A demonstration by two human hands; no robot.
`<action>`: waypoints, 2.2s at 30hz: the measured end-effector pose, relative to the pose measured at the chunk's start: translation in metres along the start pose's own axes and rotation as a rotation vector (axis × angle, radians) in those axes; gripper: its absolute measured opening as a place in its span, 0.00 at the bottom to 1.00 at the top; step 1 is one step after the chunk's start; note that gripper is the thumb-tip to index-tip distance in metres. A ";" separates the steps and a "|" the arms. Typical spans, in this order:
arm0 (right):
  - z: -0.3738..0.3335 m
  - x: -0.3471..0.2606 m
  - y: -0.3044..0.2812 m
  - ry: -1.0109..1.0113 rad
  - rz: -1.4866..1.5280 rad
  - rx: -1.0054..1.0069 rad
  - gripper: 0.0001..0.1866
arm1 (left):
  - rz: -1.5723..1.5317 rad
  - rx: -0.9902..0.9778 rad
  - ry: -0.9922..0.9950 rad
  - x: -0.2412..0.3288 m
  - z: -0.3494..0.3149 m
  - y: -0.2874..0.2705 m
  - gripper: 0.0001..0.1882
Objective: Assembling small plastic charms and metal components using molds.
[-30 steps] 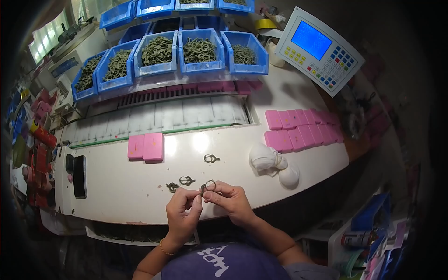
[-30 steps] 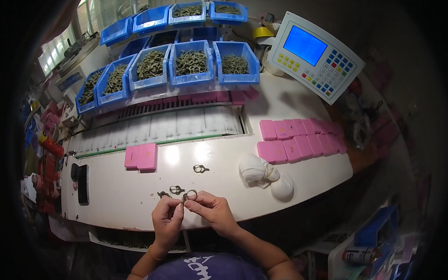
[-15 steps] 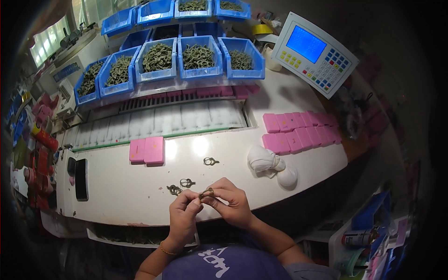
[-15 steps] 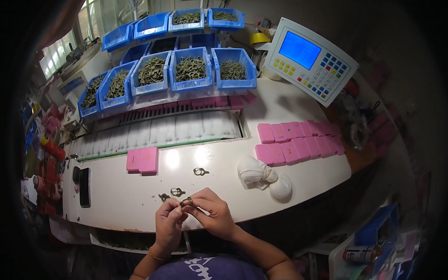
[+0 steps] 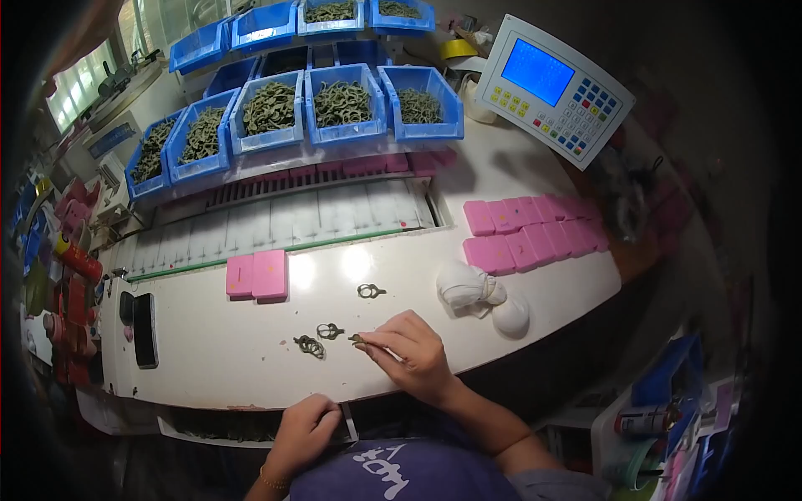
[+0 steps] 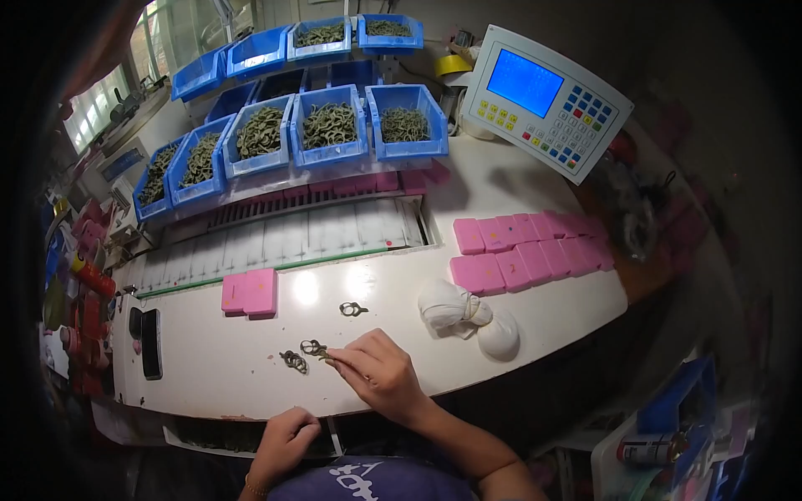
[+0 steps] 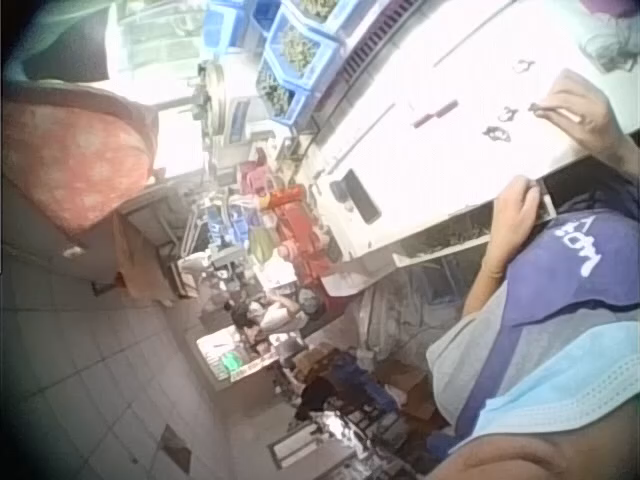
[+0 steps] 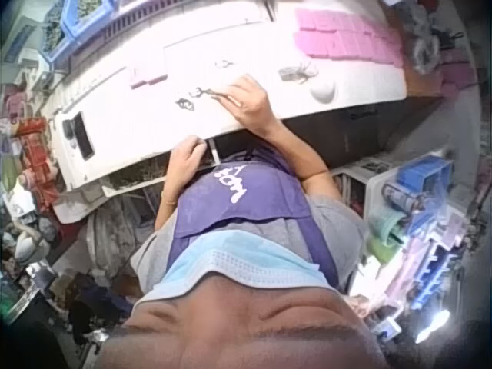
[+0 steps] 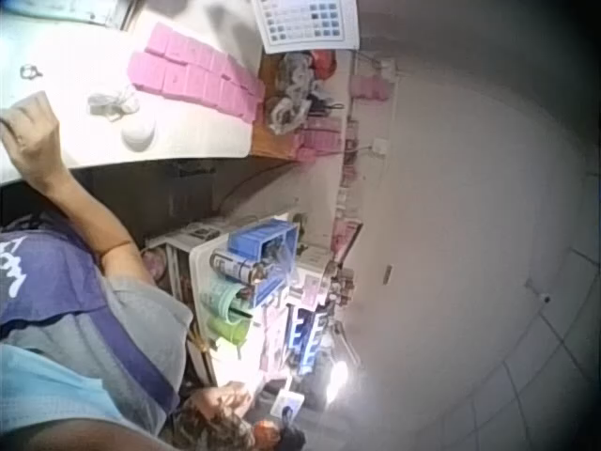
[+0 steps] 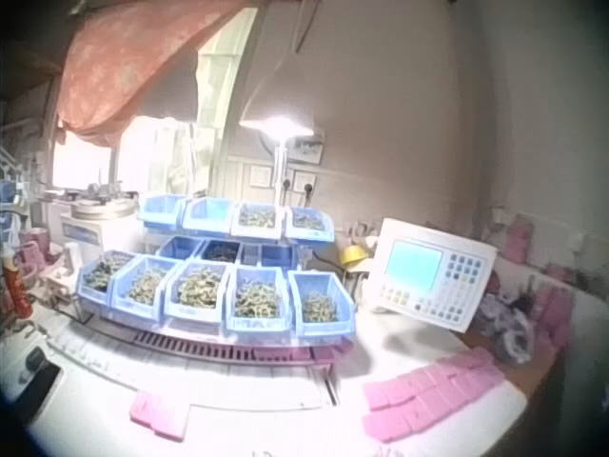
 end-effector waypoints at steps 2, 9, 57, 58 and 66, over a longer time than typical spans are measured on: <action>0.000 0.002 0.002 0.013 0.035 0.000 0.10 | 0.146 0.095 -0.035 -0.003 -0.016 -0.010 0.08; -0.003 0.011 0.010 0.118 0.244 -0.045 0.08 | 0.224 0.216 -0.066 -0.036 -0.031 -0.018 0.07; -0.015 -0.004 0.027 0.220 0.932 -0.345 0.16 | -0.390 0.291 0.400 0.045 0.021 -0.023 0.04; -0.015 -0.004 0.028 0.220 0.932 -0.345 0.16 | -0.399 0.289 0.398 0.046 0.021 -0.023 0.04; -0.019 -0.003 0.028 0.201 0.851 -0.284 0.15 | -0.404 0.291 0.399 0.046 0.021 -0.023 0.03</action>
Point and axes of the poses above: each hand's wrist, its own z-axis towards the middle knuckle, its own y-axis out of the palm, x = y × z, the point moved 7 cm from there along z, towards the middle knuckle, and after that the axes turned 7 degrees about -x, right-handed, at the moved point
